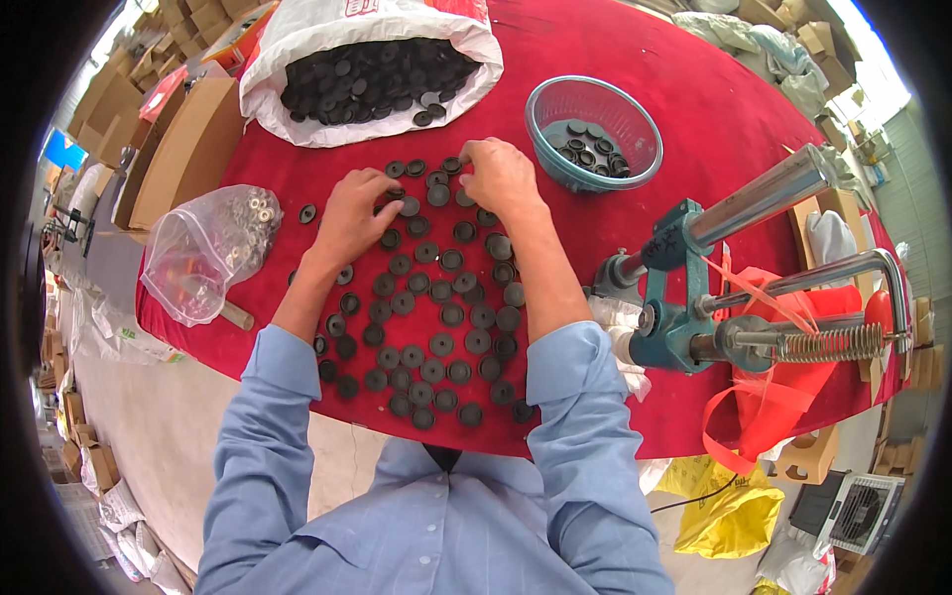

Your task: The person arranges dark circular magnets on a red tablecloth and places small metal rings on top of them. The person handles the components by hand, picking them up from a plastic bag and a pile, and placing them onto the table surface in a grid-like pattern.

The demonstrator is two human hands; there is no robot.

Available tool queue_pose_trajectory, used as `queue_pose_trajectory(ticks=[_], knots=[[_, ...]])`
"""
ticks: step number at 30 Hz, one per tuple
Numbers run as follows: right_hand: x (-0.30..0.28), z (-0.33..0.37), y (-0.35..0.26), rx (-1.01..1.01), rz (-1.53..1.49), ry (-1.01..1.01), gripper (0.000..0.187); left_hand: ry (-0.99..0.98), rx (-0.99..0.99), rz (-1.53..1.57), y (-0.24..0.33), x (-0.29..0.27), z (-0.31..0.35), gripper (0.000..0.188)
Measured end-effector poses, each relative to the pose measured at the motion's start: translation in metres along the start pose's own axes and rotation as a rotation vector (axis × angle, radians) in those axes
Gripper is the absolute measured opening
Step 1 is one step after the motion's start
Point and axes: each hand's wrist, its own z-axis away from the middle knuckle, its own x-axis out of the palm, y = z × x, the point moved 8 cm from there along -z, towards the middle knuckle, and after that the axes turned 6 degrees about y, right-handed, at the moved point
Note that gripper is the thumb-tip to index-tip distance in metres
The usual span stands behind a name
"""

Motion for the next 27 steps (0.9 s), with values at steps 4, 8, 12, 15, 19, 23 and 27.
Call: queue_pose_trajectory(ticks=[4,8,12,15,19,23,27], knots=[[0.012,0.011,-0.009,-0.128,0.106,-0.047,0.041,-0.074,0.005,0.024,0.022,0.030,-0.016,0.036],[0.025,0.019,-0.009,-0.174,0.014,-0.035,0.036,-0.049,0.049,0.024,0.028,0.048,-0.024,0.034],[0.022,0.024,-0.016,-0.190,0.026,-0.067,0.037,-0.110,0.007,0.080,0.023,0.052,-0.024,0.034],[0.015,0.022,-0.006,-0.155,-0.103,0.037,0.035,-0.087,-0.107,0.236,0.028,0.041,-0.029,0.033],[-0.004,0.007,0.017,-0.034,-0.376,0.242,0.026,-0.052,-0.237,0.456,0.021,0.035,-0.027,0.030],[0.006,0.002,0.034,0.001,-0.230,0.276,0.021,-0.089,-0.253,0.426,0.021,0.049,-0.024,0.028],[0.016,0.004,0.051,0.012,-0.134,0.224,0.023,-0.111,-0.164,0.356,0.024,0.061,-0.025,0.026]])
